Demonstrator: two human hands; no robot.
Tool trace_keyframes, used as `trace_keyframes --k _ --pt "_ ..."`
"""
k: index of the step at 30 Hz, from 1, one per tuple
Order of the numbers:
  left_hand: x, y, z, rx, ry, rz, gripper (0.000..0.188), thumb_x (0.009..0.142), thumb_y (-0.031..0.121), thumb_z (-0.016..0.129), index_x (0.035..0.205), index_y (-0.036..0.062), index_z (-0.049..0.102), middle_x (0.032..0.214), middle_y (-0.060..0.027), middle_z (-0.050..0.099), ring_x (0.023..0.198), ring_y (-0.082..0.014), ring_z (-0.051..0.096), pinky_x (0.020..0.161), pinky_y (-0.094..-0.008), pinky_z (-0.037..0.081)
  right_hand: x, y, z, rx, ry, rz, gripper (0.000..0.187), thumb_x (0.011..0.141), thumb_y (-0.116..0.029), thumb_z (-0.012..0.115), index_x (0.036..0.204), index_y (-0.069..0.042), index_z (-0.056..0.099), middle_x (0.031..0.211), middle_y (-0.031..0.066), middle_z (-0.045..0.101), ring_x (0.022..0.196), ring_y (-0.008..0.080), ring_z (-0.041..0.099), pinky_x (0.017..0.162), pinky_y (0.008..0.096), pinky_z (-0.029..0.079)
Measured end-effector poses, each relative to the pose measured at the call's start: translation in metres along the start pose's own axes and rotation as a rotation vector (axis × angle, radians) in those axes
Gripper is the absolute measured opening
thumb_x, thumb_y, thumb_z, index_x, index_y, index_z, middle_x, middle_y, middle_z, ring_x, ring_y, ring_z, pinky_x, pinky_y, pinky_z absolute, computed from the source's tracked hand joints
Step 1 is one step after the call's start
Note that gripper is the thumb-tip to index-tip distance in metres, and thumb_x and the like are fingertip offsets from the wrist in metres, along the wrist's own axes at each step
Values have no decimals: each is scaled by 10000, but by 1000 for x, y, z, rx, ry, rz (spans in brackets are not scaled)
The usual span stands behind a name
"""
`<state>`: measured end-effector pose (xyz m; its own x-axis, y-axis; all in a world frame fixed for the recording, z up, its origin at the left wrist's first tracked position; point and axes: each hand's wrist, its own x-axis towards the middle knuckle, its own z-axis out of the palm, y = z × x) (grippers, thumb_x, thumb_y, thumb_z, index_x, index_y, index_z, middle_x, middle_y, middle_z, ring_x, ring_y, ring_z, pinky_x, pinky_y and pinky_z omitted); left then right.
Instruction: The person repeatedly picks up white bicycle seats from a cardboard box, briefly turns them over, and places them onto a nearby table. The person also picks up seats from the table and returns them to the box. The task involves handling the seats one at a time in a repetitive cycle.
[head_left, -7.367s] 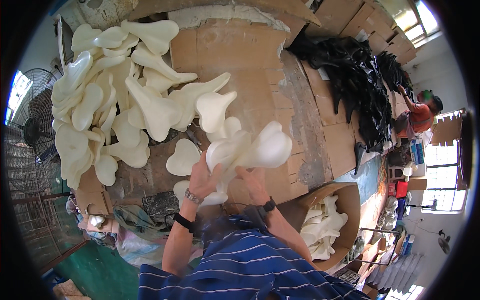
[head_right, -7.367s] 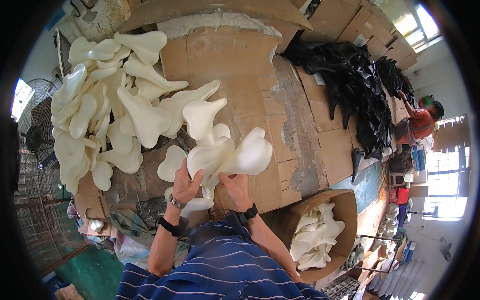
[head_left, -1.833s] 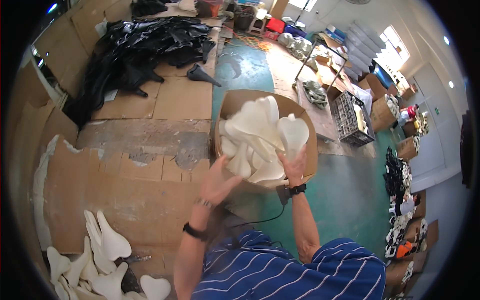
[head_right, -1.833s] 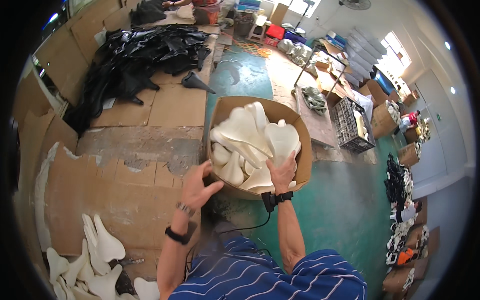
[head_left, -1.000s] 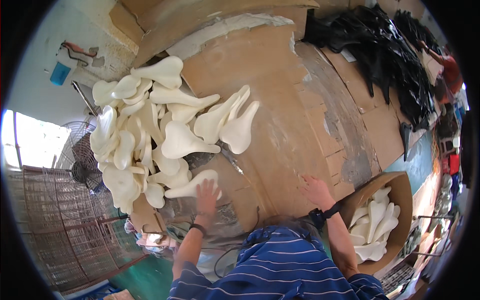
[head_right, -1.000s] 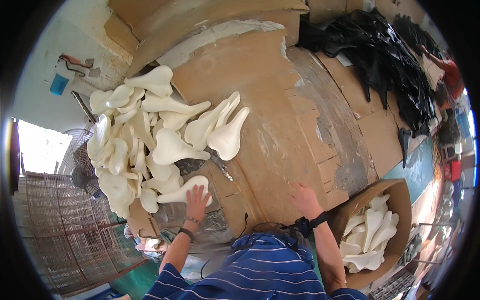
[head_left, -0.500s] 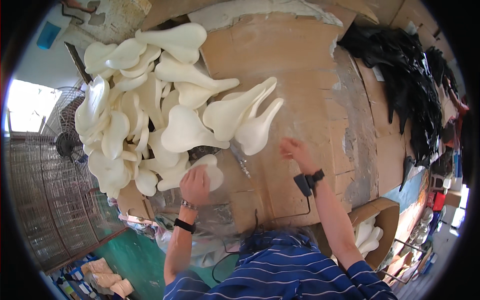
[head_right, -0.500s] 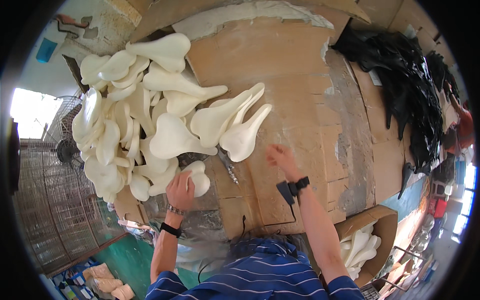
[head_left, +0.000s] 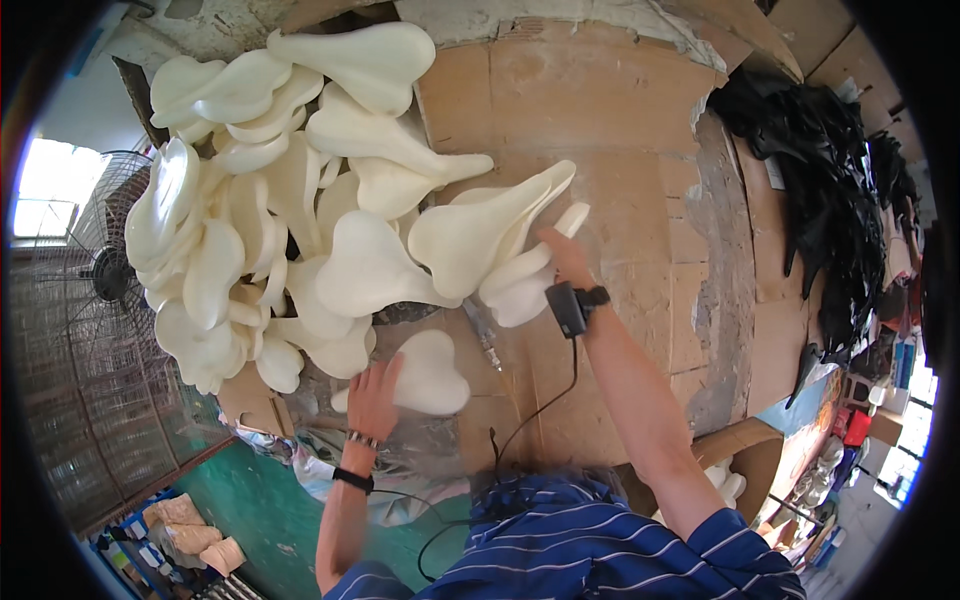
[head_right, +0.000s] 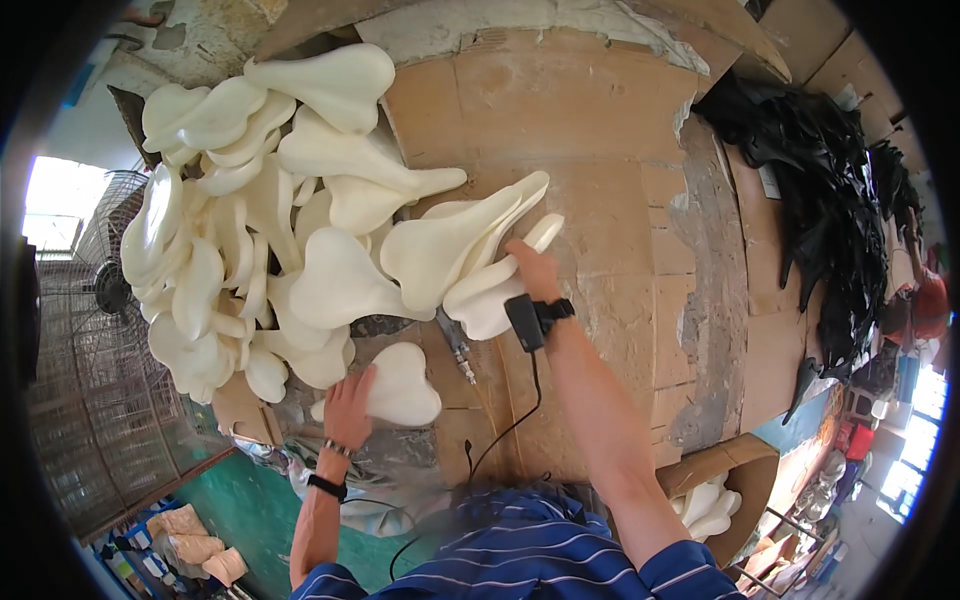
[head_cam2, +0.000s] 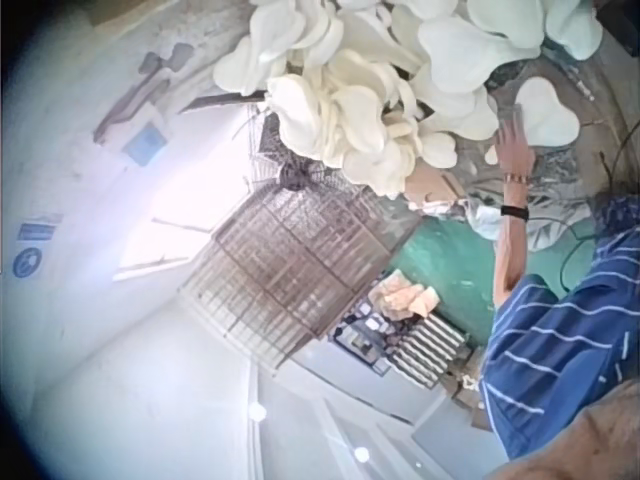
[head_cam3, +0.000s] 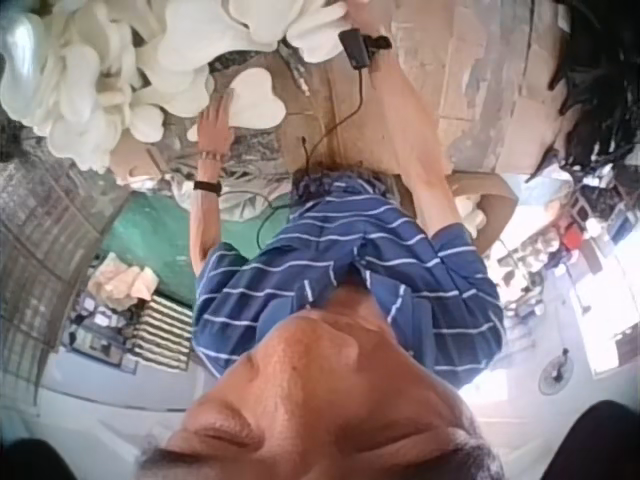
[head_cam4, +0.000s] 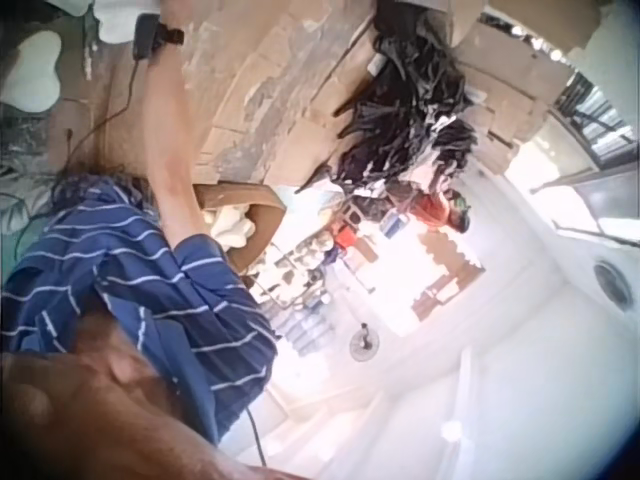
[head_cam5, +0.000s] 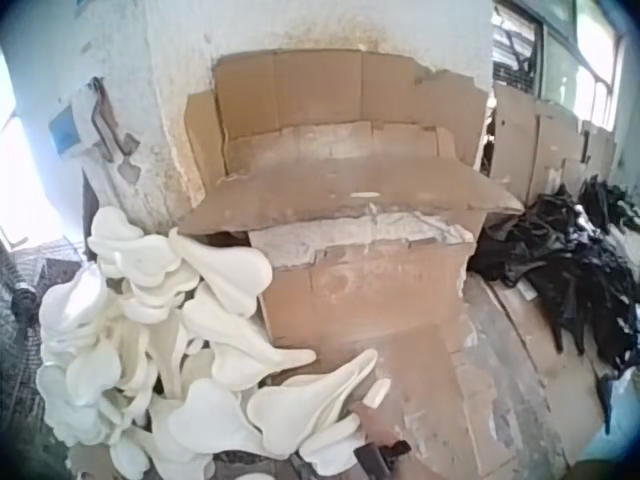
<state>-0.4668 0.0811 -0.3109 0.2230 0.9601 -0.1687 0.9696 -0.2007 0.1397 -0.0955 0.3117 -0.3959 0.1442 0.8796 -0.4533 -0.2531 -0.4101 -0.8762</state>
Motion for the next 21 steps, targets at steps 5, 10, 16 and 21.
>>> trace_keyframes --k 5,10,16,21 --pt "-1 53 -43 -859 377 -477 906 783 13 751 1579 31 318 1458 -179 519 1273 -327 577 1097 -451 471 -39 -84 11 485 -229 190 493 982 -461 672 1284 -80 585 1080 71 678 956 225 686 845 389 585" --pt "96 32 38 -1534 735 -507 920 892 304 805 1584 79 242 1520 -107 455 1310 -249 521 1066 -432 482 -2 -85 56 78 -110 192 624 989 -510 653 1347 -4 578 1200 132 692 1055 241 683 904 381 556" --pt "144 51 33 -2318 914 -257 788 912 539 733 1520 153 412 1542 -20 468 1373 -248 473 1117 -469 444 -1 -98 49 146 -246 312 550 959 -372 730 1280 61 618 1147 142 713 968 228 699 822 377 571" --pt "146 69 43 -2047 943 -575 827 898 391 813 1511 20 398 1485 -98 521 1321 -275 539 1104 -449 478 -29 -107 66 -28 -172 322 538 909 -324 783 1239 75 634 1087 126 730 890 226 713 753 371 582"
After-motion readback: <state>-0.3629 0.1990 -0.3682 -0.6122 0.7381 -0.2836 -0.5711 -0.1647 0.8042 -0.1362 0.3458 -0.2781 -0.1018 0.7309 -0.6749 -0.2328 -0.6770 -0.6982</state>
